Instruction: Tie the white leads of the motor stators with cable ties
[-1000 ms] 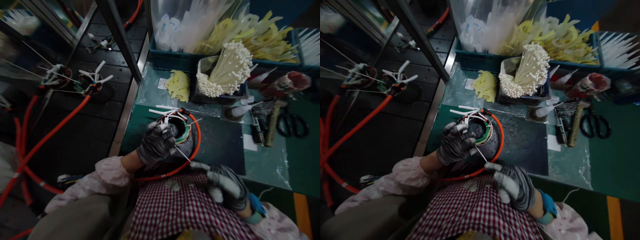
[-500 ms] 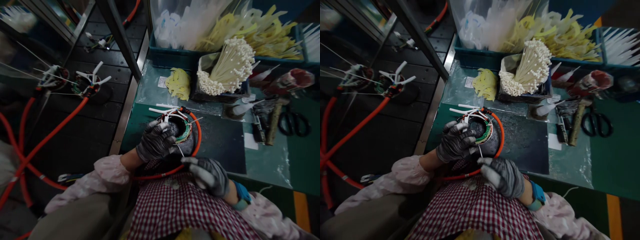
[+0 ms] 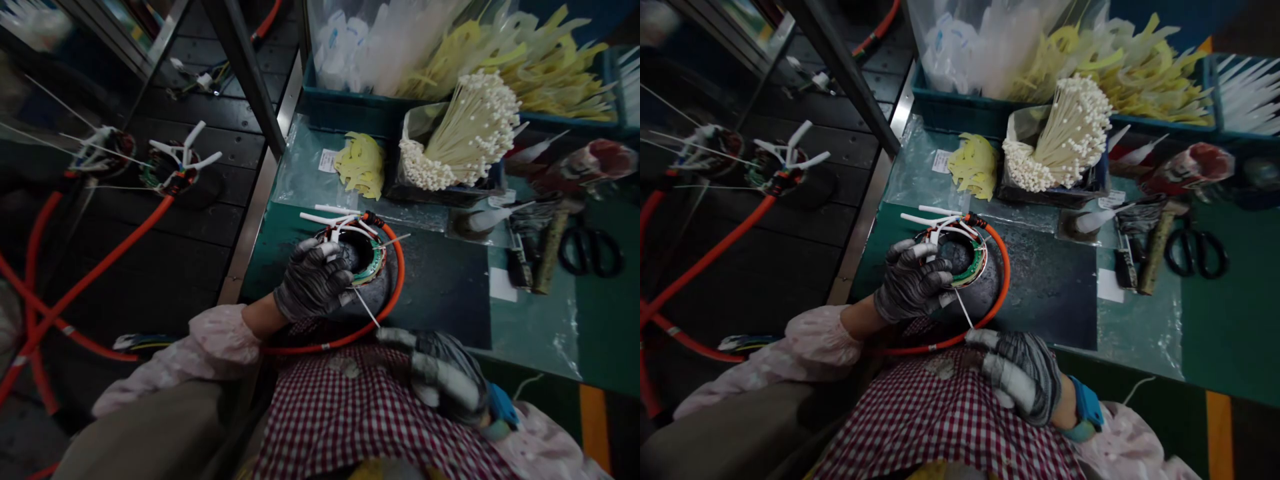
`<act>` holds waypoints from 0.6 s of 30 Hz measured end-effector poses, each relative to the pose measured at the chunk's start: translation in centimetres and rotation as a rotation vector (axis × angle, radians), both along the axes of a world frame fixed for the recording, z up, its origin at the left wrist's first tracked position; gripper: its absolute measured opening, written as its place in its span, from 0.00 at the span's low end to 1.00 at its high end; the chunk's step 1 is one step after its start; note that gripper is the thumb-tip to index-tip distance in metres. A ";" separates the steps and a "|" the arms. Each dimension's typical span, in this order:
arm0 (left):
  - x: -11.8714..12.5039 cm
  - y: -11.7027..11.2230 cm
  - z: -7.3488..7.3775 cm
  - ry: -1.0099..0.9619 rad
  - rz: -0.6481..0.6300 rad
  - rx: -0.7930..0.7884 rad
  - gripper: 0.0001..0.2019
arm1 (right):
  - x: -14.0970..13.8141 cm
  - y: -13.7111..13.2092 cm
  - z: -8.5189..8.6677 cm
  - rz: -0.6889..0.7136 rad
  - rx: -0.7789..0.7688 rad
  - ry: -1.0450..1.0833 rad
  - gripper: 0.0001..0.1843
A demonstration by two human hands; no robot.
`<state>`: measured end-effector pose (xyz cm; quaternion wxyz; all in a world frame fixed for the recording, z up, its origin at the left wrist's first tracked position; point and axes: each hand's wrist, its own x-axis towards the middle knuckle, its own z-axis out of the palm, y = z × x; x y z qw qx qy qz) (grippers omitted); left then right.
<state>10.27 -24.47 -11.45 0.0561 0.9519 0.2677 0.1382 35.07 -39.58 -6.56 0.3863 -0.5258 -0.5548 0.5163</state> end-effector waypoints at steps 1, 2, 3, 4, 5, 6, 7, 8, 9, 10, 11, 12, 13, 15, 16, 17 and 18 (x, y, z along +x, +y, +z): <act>0.0 0.1 0.1 -0.016 -0.004 0.023 0.15 | -0.3 0.3 -0.4 0.022 0.021 -0.031 0.20; -0.1 0.1 0.2 -0.024 -0.010 0.040 0.16 | -0.8 0.7 -0.9 0.025 0.046 -0.082 0.19; -0.1 0.2 0.3 -0.023 -0.023 0.047 0.16 | -1.3 1.3 -1.4 -0.001 0.081 -0.149 0.18; -0.2 0.4 0.3 -0.013 -0.038 0.042 0.17 | -1.8 1.9 -1.9 -0.054 0.127 -0.228 0.17; -0.3 0.5 0.4 -0.001 -0.055 0.028 0.17 | -2.3 2.7 -2.5 -0.117 0.184 -0.304 0.15; -0.4 0.6 0.4 0.008 -0.070 0.008 0.16 | -2.6 3.6 -2.9 -0.177 0.242 -0.361 0.14; -0.5 0.8 0.3 0.004 -0.083 -0.006 0.15 | -2.8 4.4 -3.3 -0.231 0.298 -0.402 0.14; -0.6 0.9 0.2 -0.006 -0.086 -0.015 0.14 | -2.9 5.3 -3.5 -0.274 0.342 -0.440 0.14; -0.7 1.0 0.1 -0.020 -0.089 -0.014 0.13 | -2.9 6.2 -3.6 -0.301 0.367 -0.483 0.16; -0.8 1.0 -0.1 -0.030 -0.088 -0.012 0.12 | -2.8 6.9 -3.6 -0.303 0.377 -0.526 0.18; -0.8 1.1 -0.2 -0.034 -0.083 -0.011 0.11 | -2.7 7.7 -3.4 -0.279 0.378 -0.567 0.19; -0.8 1.1 -0.4 -0.027 -0.075 -0.017 0.11 | -2.6 8.3 -3.1 -0.231 0.375 -0.599 0.18; -0.8 1.1 -0.5 -0.014 -0.065 -0.029 0.11 | -2.6 8.9 -2.9 -0.177 0.369 -0.603 0.17; -0.8 1.1 -0.7 0.000 -0.054 -0.044 0.12 | -2.6 9.8 -2.3 -0.129 0.343 -0.507 0.14; -0.7 1.1 -0.8 -0.007 -0.054 -0.040 0.12 | -2.5 10.2 -2.1 -0.144 0.316 -0.421 0.13; -0.7 1.1 -0.9 -0.025 -0.059 -0.025 0.12 | -2.3 10.5 -1.9 -0.168 0.280 -0.321 0.13; -0.7 1.1 -0.9 -0.049 -0.064 -0.004 0.12 | -2.1 10.8 -1.7 -0.169 0.236 -0.221 0.13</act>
